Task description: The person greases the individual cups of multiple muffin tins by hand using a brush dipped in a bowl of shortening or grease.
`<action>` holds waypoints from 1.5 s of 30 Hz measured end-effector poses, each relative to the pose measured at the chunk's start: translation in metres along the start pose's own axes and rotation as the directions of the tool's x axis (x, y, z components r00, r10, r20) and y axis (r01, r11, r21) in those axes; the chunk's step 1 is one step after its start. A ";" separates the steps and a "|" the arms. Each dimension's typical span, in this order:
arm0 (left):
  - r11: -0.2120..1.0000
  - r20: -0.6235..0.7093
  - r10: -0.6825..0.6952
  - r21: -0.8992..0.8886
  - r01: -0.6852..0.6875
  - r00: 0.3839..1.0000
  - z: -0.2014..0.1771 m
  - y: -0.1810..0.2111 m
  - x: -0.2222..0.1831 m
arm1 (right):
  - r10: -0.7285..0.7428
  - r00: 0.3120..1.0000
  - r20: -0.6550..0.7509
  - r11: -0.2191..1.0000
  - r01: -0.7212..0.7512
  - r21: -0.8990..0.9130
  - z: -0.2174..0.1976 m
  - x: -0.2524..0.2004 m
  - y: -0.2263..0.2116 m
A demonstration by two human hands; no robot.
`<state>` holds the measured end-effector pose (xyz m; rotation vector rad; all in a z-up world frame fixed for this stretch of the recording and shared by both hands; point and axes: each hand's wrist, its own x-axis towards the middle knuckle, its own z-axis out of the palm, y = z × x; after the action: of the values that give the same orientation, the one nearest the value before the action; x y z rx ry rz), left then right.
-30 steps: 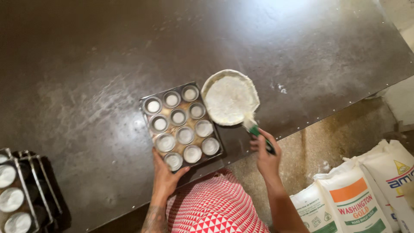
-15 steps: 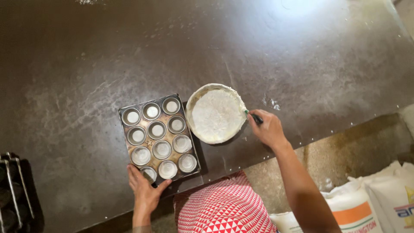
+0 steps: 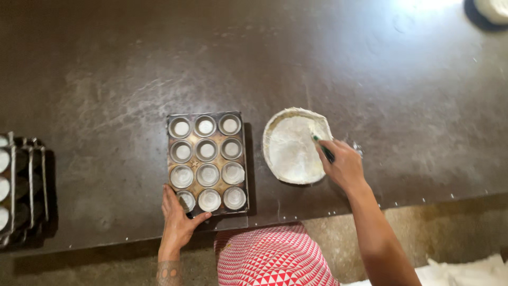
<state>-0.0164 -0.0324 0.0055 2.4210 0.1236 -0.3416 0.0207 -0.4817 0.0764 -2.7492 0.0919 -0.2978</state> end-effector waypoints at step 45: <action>0.985 0.021 0.080 -0.155 -0.076 0.997 -0.026 0.010 0.010 | -0.480 0.849 0.219 0.869 0.428 0.248 -0.016 -0.022 -0.146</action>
<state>0.0002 -0.0228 0.0282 2.2607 0.0411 -0.3176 -0.0008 -0.3491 0.1404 -2.5551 -0.6429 -0.0372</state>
